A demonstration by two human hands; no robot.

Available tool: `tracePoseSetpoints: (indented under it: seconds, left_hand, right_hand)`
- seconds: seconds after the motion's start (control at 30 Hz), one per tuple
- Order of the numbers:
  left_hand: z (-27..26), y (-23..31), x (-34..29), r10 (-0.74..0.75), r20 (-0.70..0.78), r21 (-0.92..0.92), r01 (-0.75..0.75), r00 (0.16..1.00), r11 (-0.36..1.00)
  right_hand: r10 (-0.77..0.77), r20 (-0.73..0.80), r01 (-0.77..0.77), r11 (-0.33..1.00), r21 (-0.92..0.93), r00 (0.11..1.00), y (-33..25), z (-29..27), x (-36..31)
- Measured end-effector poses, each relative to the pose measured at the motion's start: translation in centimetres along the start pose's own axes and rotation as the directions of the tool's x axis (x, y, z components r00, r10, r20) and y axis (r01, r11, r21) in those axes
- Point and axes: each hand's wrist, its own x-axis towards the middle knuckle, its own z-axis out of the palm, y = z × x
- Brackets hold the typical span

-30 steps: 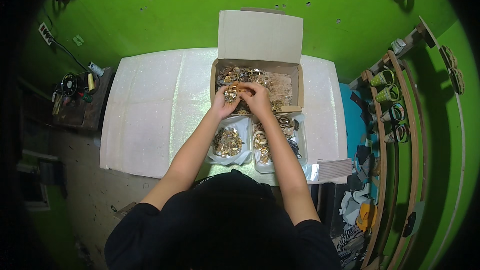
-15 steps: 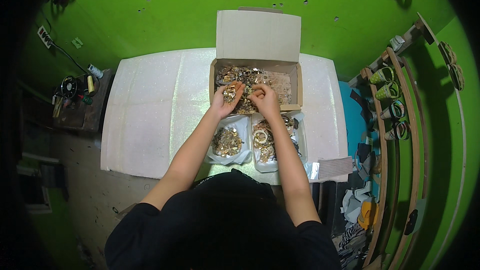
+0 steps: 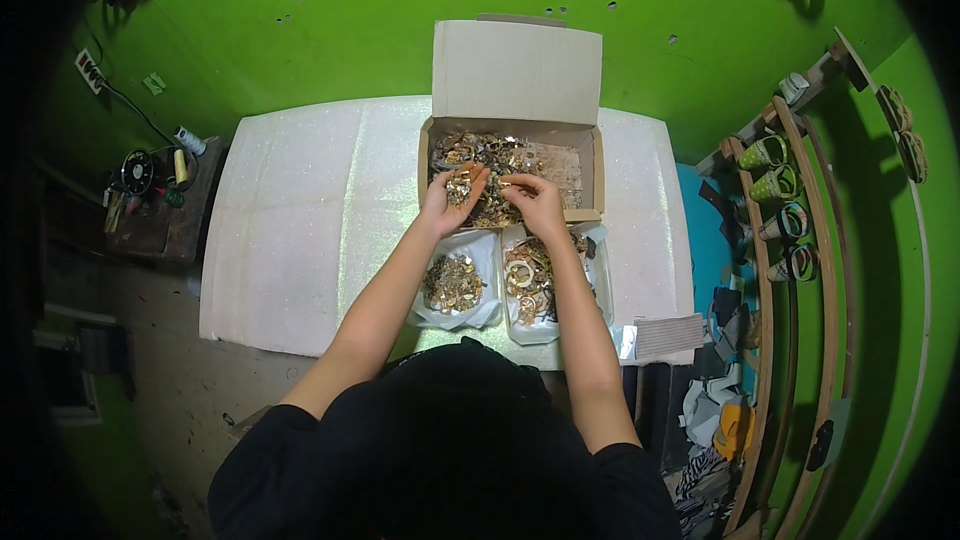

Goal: Sort small decorative or functional metallic shoe components into separate bins.

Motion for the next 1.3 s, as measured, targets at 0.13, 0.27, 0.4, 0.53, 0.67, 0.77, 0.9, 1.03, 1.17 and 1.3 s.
tracePoseSetpoints:
  seconds: [0.13, 0.27, 0.4, 0.53, 0.67, 0.77, 0.9, 1.03, 1.17, 1.3]
  left_hand:
    - [-0.1, 0.1, 0.0, 0.009, 0.004, 0.018, -0.009, 1.000, 1.000]
    - [-0.1, 0.0, 0.0, -0.004, 0.004, -0.002, 0.004, 1.000, 1.000]
    - [0.1, -0.1, 0.0, -0.022, -0.006, -0.037, 0.022, 1.000, 0.999]
    - [-0.1, 0.0, 0.2, -0.001, 0.020, -0.013, 0.001, 1.000, 1.000]
    - [-0.2, 0.0, 0.2, 0.003, 0.011, 0.003, -0.003, 1.000, 1.000]
    - [-0.3, 0.1, 0.2, -0.007, 0.006, -0.009, 0.007, 1.000, 1.000]
    - [-0.3, 0.1, 0.2, -0.017, 0.038, -0.005, 0.017, 0.999, 1.000]
    - [-0.5, 0.2, 0.4, -0.017, 0.017, 0.023, 0.016, 1.000, 1.000]
    - [-0.9, 0.0, 0.7, -0.029, 0.069, 0.136, 0.019, 0.997, 0.990]
    - [-2.6, 0.3, 1.6, 0.026, -0.121, 0.163, -0.007, 0.992, 0.987]
  right_hand:
    - [0.016, -0.002, -0.016, 1.000, -0.004, 1.000, -0.1, -0.1, -0.2]
    - [-0.045, -0.039, 0.046, 0.999, 0.012, 0.998, 0.1, 0.3, -0.3]
    - [-0.058, -0.114, 0.063, 0.997, 0.044, 0.992, 0.5, 0.4, -0.5]
    - [-0.017, -0.071, 0.005, 0.985, -0.173, 0.997, 0.7, 0.4, -1.0]
    - [-0.034, -0.043, 0.026, 0.983, -0.182, 0.998, 0.3, 2.0, -2.7]
    - [-0.152, 0.145, 0.193, 0.921, -0.339, 0.978, -0.9, 3.1, -4.4]
    - [-0.119, 0.268, 0.225, 0.883, -0.413, 0.956, -0.6, 3.2, -5.0]
    - [-0.040, 0.200, 0.126, 0.891, -0.437, 0.979, -1.7, 3.0, -3.9]
    - [-0.222, 0.083, 0.234, 0.846, -0.479, 0.971, -2.4, 3.4, -0.8]
    - [-0.325, 0.044, 0.287, 0.752, -0.593, 0.945, -3.2, 5.3, 1.9]
